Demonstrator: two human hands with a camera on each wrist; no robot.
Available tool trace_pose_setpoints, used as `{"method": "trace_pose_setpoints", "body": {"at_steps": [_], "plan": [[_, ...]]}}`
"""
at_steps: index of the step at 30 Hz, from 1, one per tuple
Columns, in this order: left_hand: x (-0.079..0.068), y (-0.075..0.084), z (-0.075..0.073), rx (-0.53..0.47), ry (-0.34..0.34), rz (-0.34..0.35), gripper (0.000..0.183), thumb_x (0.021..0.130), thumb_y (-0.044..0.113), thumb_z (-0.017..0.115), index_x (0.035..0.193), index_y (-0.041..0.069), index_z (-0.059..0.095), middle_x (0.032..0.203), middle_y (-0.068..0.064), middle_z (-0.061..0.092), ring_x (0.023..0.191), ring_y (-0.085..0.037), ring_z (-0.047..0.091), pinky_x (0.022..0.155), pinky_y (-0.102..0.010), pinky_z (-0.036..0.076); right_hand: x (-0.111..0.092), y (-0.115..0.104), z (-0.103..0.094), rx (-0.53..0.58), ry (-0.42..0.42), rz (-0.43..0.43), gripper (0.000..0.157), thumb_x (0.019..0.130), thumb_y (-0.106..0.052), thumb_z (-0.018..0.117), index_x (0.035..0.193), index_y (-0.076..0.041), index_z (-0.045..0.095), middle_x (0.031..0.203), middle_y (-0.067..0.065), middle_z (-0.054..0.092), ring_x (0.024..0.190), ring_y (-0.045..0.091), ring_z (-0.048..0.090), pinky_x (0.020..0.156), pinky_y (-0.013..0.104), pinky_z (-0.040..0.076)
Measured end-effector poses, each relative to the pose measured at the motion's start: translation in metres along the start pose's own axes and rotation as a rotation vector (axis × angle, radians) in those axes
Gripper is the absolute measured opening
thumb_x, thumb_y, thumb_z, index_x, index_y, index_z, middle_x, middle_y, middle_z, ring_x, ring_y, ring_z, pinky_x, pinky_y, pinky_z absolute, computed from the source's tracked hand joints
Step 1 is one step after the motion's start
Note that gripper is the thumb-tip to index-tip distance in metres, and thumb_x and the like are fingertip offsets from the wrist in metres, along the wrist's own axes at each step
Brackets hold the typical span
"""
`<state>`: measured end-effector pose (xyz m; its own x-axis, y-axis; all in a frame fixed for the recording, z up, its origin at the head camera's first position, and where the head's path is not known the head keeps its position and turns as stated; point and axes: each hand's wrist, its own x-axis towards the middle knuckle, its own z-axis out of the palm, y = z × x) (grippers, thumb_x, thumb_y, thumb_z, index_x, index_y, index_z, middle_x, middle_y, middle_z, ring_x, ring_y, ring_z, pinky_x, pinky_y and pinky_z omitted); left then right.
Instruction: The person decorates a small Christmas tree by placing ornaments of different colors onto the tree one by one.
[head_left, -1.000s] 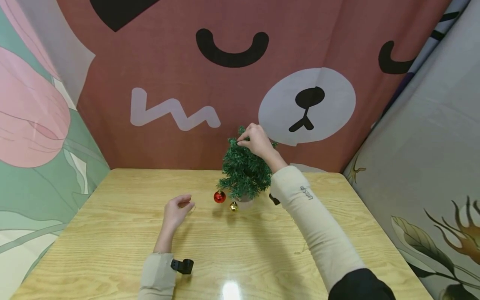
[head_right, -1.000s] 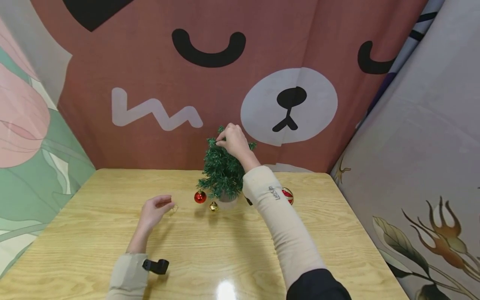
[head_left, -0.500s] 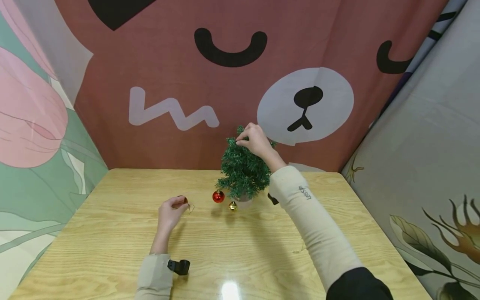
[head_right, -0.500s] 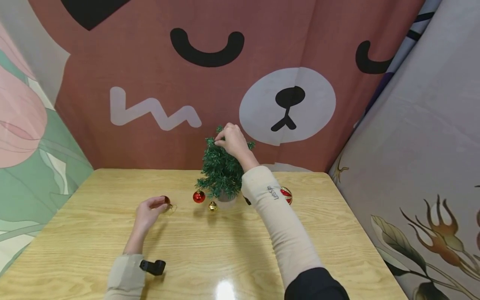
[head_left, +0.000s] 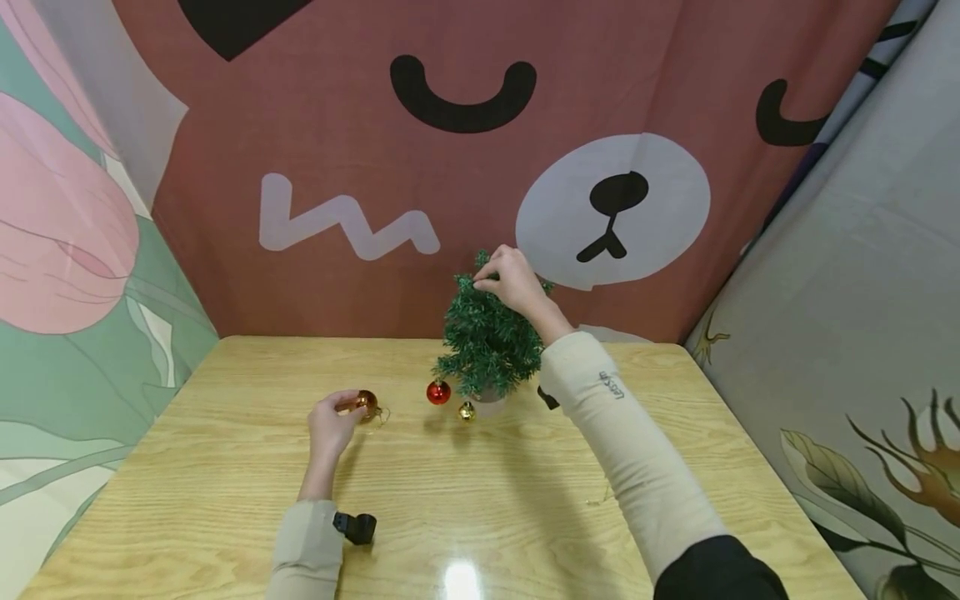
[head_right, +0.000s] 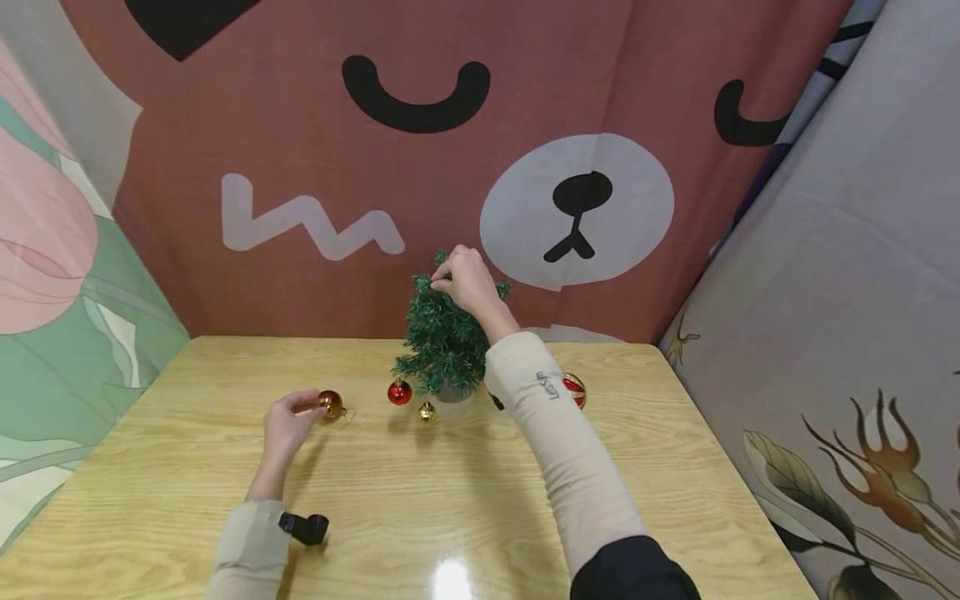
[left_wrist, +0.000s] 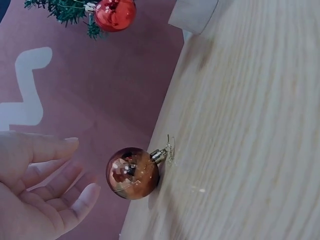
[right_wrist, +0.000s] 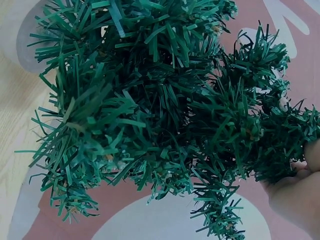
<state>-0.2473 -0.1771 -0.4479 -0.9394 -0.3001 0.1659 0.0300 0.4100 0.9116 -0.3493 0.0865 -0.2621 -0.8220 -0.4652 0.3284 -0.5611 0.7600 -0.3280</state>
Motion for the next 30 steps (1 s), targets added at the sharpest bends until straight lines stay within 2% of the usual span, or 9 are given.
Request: {"method": "trace_pose_setpoints", "body": {"at_steps": [6,16,23,26,30], "plan": [[0.004,-0.006,0.002,0.0,0.026,-0.023,0.033,0.079,-0.002,0.063,0.109,-0.011,0.056,0.108,-0.03,0.054,0.103,-0.04,0.049,0.087,-0.047,0.039,-0.001,0.002,0.001,0.006,0.001,0.007,0.017,0.084,-0.015,0.062,0.095,-0.005,0.071,0.099,0.012,0.051,0.092,0.024,0.044,0.083,0.036,0.036],[0.009,-0.014,0.006,0.052,-0.009,-0.102,0.039,0.08,-0.003,0.062,0.116,-0.012,0.05,0.115,-0.032,0.049,0.107,-0.041,0.045,0.087,-0.047,0.039,-0.001,0.002,0.0,0.007,-0.01,0.015,0.018,0.084,-0.016,0.062,0.095,-0.005,0.07,0.101,0.012,0.051,0.093,0.024,0.044,0.082,0.036,0.036],[0.011,-0.018,0.007,0.093,-0.008,-0.114,0.044,0.079,-0.001,0.063,0.118,-0.015,0.047,0.115,-0.033,0.048,0.106,-0.043,0.046,0.085,-0.047,0.04,-0.001,0.002,0.001,0.004,-0.009,0.004,0.017,0.084,-0.016,0.062,0.095,-0.005,0.071,0.099,0.012,0.051,0.092,0.024,0.044,0.082,0.036,0.036],[0.012,-0.019,0.007,0.08,-0.016,-0.136,0.047,0.08,0.002,0.064,0.12,-0.015,0.045,0.117,-0.033,0.046,0.108,-0.043,0.044,0.087,-0.047,0.039,0.0,0.002,0.001,0.003,-0.002,-0.002,0.017,0.084,-0.016,0.062,0.095,-0.005,0.071,0.099,0.012,0.051,0.092,0.024,0.044,0.082,0.036,0.036],[0.014,-0.02,0.006,0.008,-0.044,-0.204,0.053,0.082,0.004,0.062,0.126,-0.014,0.038,0.123,-0.032,0.04,0.114,-0.043,0.039,0.091,-0.047,0.036,0.0,0.002,0.001,0.004,0.002,-0.002,0.018,0.084,-0.016,0.062,0.095,-0.005,0.07,0.099,0.012,0.05,0.092,0.024,0.044,0.083,0.036,0.035]]}}
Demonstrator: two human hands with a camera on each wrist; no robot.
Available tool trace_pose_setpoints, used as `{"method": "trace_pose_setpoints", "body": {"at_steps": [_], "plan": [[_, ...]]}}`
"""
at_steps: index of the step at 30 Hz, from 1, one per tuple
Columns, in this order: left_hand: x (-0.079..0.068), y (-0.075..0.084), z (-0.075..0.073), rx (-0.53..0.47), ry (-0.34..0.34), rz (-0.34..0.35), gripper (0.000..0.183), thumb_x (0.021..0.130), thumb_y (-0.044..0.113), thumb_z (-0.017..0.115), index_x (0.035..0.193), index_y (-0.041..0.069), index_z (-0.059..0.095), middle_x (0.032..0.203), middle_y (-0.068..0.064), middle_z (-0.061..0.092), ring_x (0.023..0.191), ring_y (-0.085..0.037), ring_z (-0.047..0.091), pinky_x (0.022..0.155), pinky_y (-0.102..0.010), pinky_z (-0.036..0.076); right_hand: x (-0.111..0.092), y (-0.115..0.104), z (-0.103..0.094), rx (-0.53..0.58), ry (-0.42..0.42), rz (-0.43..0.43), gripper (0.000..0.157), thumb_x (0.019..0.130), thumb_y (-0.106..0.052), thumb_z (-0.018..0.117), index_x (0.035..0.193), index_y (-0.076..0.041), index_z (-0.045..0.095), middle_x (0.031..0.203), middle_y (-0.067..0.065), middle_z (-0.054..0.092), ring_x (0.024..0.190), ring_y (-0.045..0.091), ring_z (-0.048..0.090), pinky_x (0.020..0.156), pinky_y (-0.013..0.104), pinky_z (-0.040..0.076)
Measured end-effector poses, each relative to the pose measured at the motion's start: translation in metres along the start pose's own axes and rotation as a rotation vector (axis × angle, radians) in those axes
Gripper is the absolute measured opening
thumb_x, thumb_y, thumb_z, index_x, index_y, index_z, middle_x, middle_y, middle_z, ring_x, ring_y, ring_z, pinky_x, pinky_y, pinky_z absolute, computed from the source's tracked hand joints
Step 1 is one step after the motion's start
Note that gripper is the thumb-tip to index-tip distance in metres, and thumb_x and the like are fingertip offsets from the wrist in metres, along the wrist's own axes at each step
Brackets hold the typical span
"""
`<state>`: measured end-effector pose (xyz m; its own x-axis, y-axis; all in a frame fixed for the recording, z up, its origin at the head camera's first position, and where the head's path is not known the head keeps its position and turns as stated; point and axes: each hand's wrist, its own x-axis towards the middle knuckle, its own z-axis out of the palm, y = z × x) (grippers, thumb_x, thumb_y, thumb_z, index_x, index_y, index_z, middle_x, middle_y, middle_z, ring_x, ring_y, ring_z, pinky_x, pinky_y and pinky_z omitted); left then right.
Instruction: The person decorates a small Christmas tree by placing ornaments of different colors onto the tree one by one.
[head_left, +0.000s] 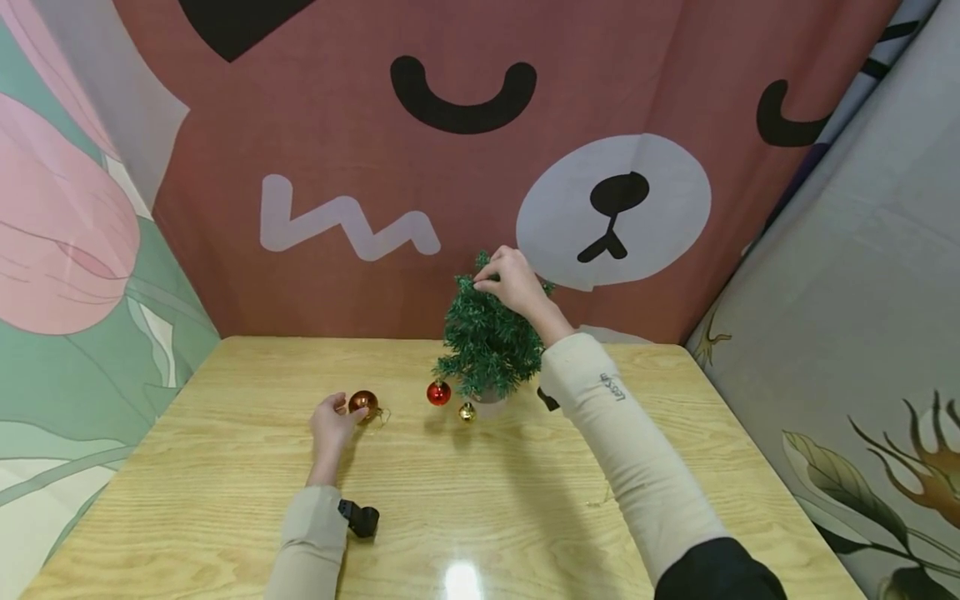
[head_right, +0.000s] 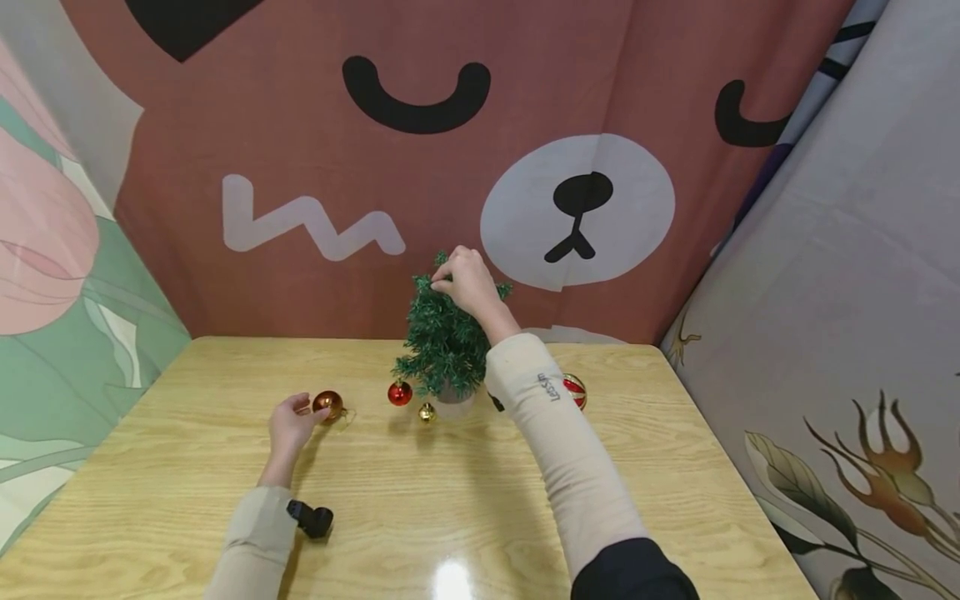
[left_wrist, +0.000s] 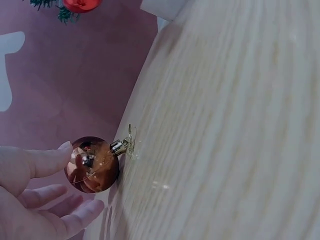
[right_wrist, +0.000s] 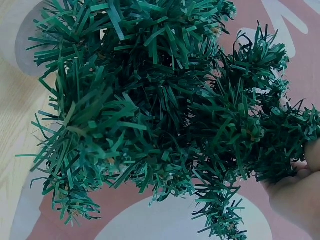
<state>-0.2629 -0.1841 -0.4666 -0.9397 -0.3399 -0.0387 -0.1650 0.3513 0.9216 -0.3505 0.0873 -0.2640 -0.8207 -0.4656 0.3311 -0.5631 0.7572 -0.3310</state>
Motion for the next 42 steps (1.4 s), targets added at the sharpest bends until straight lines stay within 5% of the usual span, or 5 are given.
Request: {"method": "trace_pose_setpoints", "body": {"at_steps": [7,16,42], "plan": [[0.005,-0.003,0.0,-0.115,-0.005,-0.099,0.057,0.082,0.004,0.062,0.129,-0.014,0.035,0.127,-0.032,0.036,0.118,-0.042,0.034,0.096,-0.045,0.032,0.0,-0.001,0.0,-0.005,0.0,0.001,0.018,0.084,-0.016,0.062,0.095,-0.005,0.07,0.102,0.012,0.05,0.094,0.025,0.044,0.083,0.036,0.036],[0.007,-0.006,0.005,-0.234,-0.016,-0.113,0.052,0.085,0.001,0.058,0.129,-0.014,0.035,0.124,-0.031,0.038,0.116,-0.04,0.036,0.092,-0.043,0.037,-0.001,0.001,0.0,0.032,0.005,0.027,0.017,0.084,-0.016,0.062,0.095,-0.006,0.071,0.102,0.011,0.05,0.095,0.024,0.043,0.084,0.037,0.035],[0.008,-0.007,0.01,-0.192,-0.008,-0.081,0.047,0.085,0.001,0.058,0.125,-0.014,0.04,0.12,-0.031,0.041,0.113,-0.039,0.038,0.092,-0.044,0.035,0.001,0.003,0.0,0.017,0.009,0.028,0.017,0.084,-0.016,0.062,0.095,-0.006,0.071,0.101,0.011,0.05,0.093,0.024,0.044,0.083,0.037,0.035]]}}
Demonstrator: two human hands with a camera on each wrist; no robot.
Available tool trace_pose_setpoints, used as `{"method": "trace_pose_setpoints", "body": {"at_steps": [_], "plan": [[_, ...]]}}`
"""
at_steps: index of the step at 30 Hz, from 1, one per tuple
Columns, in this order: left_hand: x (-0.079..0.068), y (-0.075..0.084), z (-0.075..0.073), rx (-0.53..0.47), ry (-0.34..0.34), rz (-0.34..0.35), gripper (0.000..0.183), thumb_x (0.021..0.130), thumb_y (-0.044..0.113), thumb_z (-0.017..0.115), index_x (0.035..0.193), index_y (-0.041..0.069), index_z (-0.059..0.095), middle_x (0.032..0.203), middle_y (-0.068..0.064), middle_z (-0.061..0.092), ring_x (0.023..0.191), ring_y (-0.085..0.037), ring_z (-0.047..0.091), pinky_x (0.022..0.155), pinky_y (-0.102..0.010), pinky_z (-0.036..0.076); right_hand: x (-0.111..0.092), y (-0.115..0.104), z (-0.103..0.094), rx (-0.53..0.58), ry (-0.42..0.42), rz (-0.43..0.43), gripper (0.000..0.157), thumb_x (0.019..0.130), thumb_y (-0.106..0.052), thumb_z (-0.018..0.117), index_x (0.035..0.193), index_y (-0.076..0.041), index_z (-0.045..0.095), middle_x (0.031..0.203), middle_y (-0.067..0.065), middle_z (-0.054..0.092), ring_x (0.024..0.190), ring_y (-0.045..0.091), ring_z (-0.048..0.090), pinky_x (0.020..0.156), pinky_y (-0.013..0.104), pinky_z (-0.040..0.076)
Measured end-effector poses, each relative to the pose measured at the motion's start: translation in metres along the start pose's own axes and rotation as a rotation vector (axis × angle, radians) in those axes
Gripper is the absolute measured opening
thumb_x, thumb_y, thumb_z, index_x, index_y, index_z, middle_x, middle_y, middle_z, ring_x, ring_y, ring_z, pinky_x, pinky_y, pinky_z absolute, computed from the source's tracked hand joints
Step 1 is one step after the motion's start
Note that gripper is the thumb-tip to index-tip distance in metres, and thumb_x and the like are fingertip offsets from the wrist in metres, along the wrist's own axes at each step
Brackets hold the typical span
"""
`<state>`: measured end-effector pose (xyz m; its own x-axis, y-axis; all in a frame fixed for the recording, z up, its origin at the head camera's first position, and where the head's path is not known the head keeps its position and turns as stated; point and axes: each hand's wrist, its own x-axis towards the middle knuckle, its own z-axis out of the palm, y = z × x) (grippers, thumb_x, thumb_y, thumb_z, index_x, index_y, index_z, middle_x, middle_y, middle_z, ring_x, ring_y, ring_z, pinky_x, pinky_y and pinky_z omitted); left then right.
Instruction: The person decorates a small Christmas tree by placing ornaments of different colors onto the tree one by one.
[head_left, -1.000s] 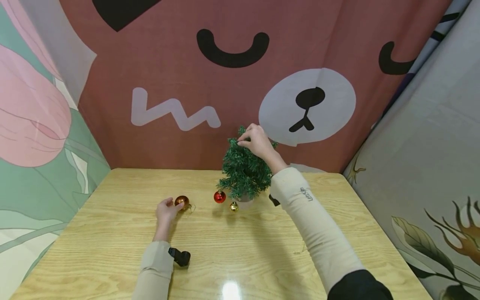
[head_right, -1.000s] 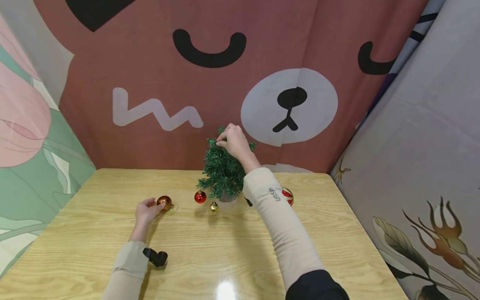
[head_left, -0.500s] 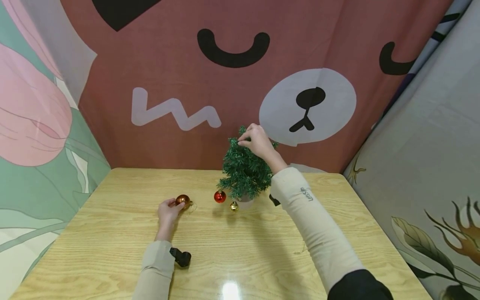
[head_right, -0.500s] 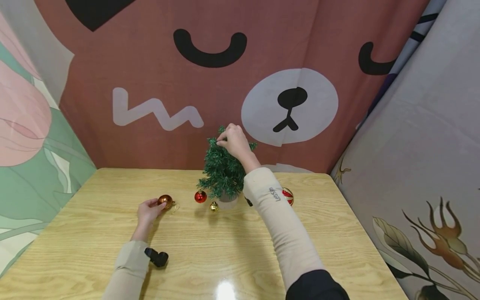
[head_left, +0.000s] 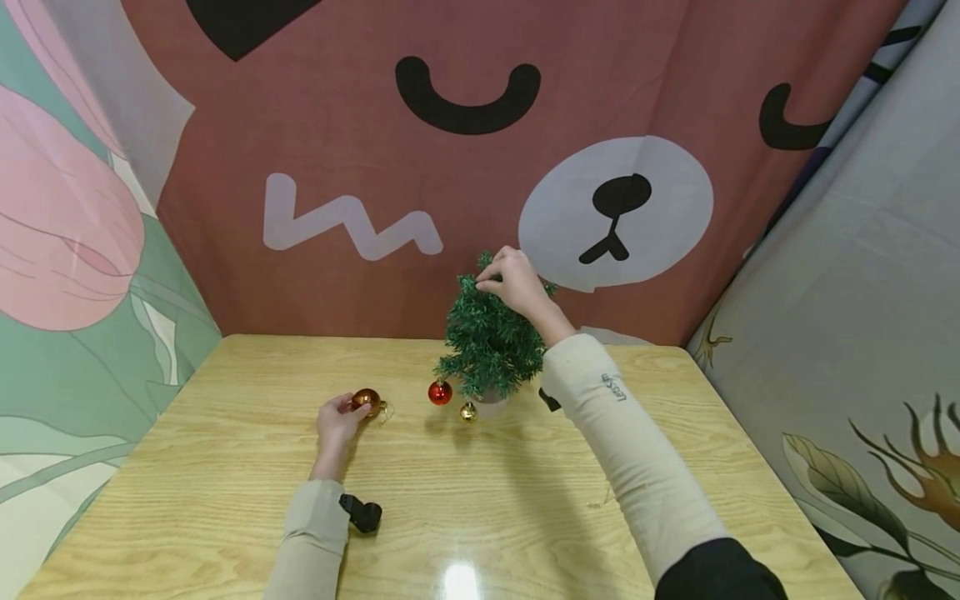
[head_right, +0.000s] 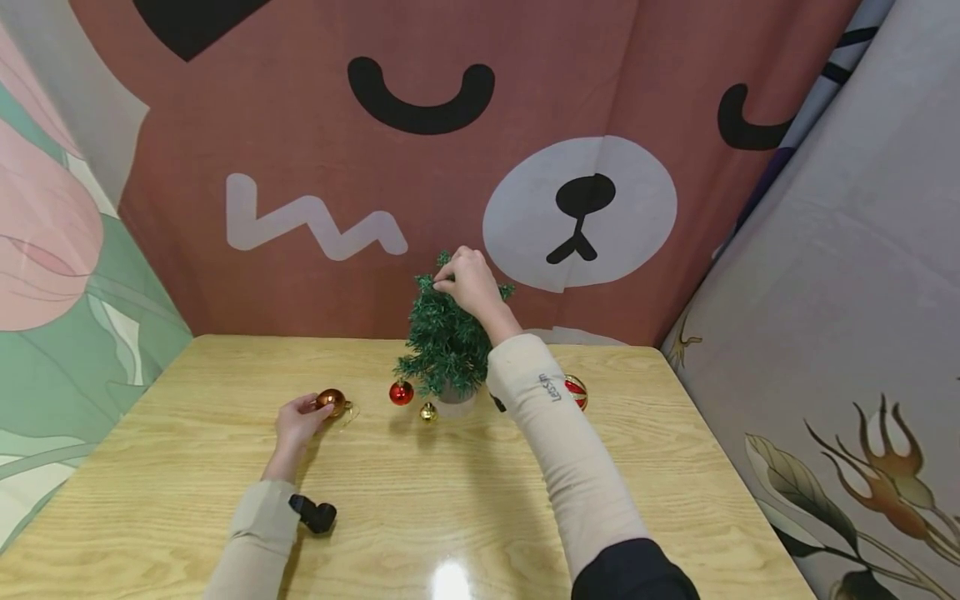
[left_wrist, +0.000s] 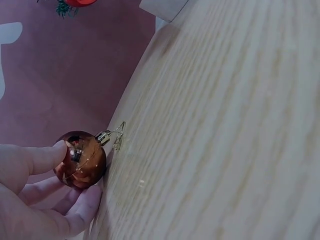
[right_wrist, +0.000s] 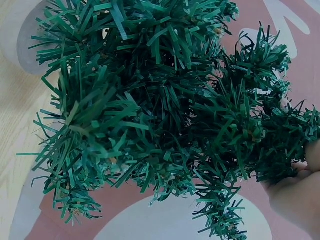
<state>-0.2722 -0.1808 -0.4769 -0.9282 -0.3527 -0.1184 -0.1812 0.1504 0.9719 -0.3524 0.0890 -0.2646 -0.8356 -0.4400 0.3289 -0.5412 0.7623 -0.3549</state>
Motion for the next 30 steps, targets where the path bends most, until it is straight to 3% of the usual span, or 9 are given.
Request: {"method": "trace_pose_setpoints", "body": {"at_steps": [30], "plan": [[-0.003,0.012,-0.006,-0.048,-0.019,-0.022,0.048,0.086,0.003,0.056,0.127,-0.014,0.038,0.125,-0.03,0.038,0.115,-0.04,0.037,0.09,-0.043,0.038,-0.001,0.0,0.001,0.008,0.003,0.011,0.017,0.084,-0.017,0.062,0.094,-0.006,0.071,0.1,0.011,0.05,0.093,0.024,0.044,0.087,0.038,0.033]]}}
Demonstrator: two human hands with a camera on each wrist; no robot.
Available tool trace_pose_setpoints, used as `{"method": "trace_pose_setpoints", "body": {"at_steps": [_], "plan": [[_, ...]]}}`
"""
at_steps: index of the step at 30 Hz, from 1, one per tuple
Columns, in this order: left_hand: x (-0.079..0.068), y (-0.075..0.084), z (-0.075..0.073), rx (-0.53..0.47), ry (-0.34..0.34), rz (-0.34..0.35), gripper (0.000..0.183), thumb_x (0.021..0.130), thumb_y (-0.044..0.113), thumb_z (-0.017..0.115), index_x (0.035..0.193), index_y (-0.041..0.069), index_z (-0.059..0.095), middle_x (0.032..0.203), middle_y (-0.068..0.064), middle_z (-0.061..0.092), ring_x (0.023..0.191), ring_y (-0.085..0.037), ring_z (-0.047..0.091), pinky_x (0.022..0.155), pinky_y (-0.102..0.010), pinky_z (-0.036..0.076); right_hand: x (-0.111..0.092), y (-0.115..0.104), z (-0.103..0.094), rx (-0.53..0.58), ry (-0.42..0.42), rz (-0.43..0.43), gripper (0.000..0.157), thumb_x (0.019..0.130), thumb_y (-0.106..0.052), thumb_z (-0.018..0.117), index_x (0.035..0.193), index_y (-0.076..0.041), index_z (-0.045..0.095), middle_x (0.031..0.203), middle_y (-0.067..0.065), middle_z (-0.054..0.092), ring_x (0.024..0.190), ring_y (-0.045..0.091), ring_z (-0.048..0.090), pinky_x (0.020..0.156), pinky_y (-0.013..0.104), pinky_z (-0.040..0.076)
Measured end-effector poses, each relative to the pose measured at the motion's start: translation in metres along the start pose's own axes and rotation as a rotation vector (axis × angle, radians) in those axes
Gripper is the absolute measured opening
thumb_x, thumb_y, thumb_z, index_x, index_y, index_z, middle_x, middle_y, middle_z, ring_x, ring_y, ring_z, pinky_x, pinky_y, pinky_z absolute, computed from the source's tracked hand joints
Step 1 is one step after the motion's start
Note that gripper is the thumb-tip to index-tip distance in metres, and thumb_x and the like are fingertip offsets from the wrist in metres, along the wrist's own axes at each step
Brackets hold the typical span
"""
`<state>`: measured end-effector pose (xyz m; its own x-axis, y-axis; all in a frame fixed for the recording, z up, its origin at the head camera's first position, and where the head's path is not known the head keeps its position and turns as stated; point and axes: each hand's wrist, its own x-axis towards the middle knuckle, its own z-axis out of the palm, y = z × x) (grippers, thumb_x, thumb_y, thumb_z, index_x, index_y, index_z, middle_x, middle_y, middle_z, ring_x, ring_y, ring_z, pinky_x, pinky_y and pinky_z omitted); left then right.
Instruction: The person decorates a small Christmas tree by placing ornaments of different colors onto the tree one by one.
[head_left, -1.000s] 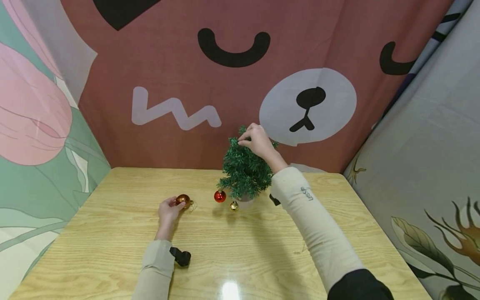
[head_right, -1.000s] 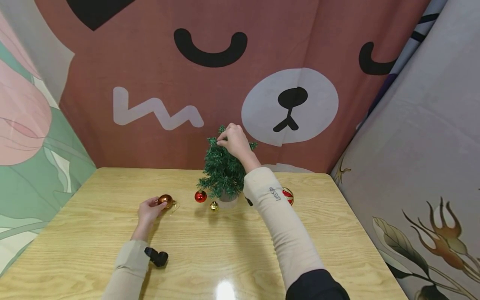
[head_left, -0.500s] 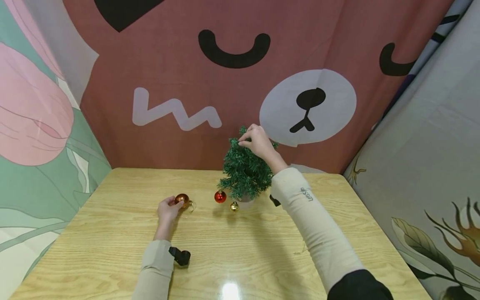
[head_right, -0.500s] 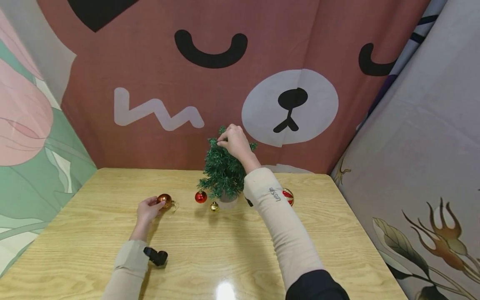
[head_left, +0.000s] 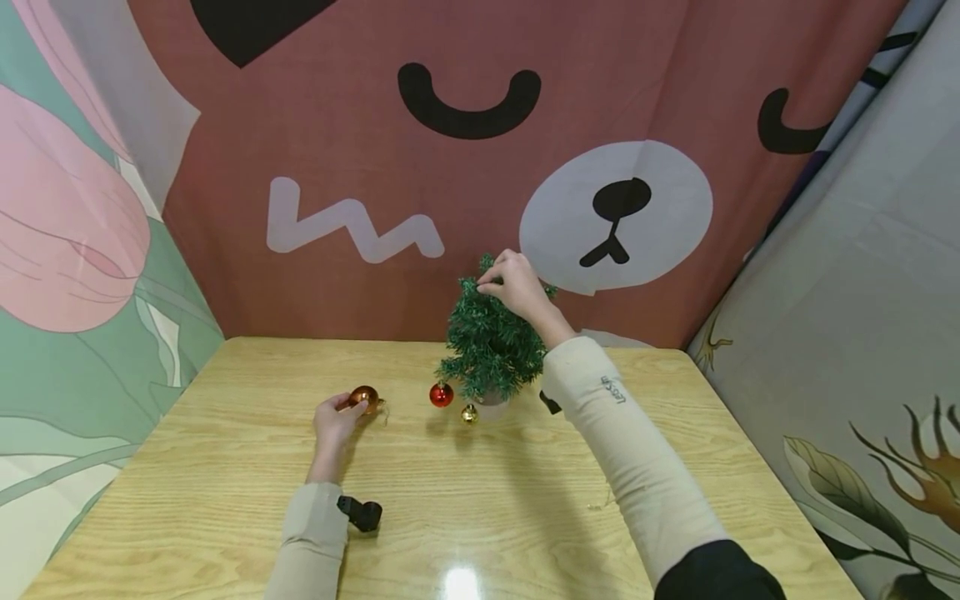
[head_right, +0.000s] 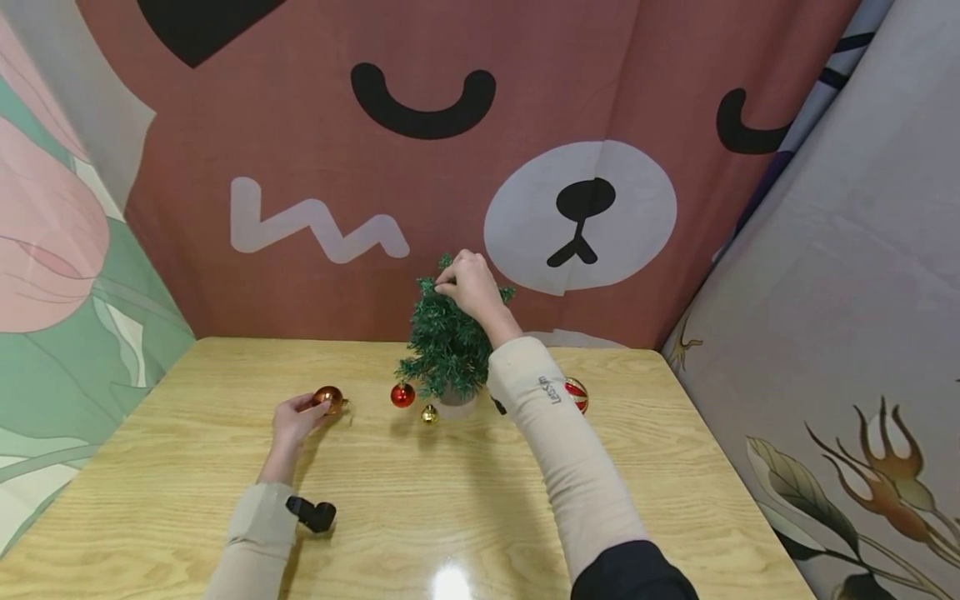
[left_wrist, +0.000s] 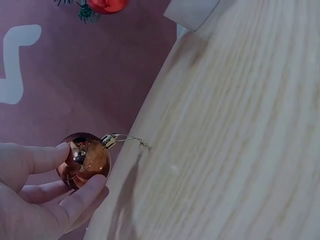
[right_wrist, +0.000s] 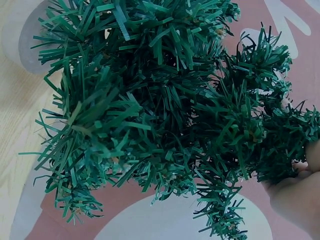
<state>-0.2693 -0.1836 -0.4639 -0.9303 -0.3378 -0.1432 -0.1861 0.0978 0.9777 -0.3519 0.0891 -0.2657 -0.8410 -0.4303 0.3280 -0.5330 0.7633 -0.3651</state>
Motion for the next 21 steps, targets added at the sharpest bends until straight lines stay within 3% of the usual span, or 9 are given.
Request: {"method": "trace_pose_setpoints", "body": {"at_steps": [6,13,21], "plan": [[-0.003,0.007,0.0,0.014,-0.003,0.019,0.048,0.085,0.006,0.058,0.126,-0.013,0.039,0.125,-0.029,0.04,0.114,-0.039,0.038,0.087,-0.037,0.043,-0.001,0.001,0.001,-0.009,0.001,0.001,0.017,0.084,-0.017,0.062,0.095,-0.007,0.071,0.1,0.01,0.05,0.094,0.024,0.044,0.088,0.038,0.033],[-0.004,0.015,0.002,-0.146,-0.046,0.01,0.049,0.085,-0.001,0.056,0.128,-0.014,0.036,0.125,-0.029,0.037,0.098,-0.033,0.055,0.083,-0.033,0.045,0.0,0.0,0.001,-0.032,0.008,-0.016,0.017,0.084,-0.017,0.062,0.095,-0.007,0.071,0.101,0.01,0.05,0.093,0.024,0.044,0.086,0.037,0.034],[-0.009,0.029,0.005,-0.187,-0.083,0.032,0.049,0.086,0.001,0.056,0.128,-0.014,0.036,0.125,-0.027,0.039,0.097,-0.025,0.056,0.083,-0.029,0.045,-0.002,0.0,0.001,-0.017,0.014,-0.02,0.017,0.084,-0.017,0.062,0.095,-0.007,0.071,0.101,0.011,0.05,0.094,0.024,0.043,0.082,0.037,0.036]]}}
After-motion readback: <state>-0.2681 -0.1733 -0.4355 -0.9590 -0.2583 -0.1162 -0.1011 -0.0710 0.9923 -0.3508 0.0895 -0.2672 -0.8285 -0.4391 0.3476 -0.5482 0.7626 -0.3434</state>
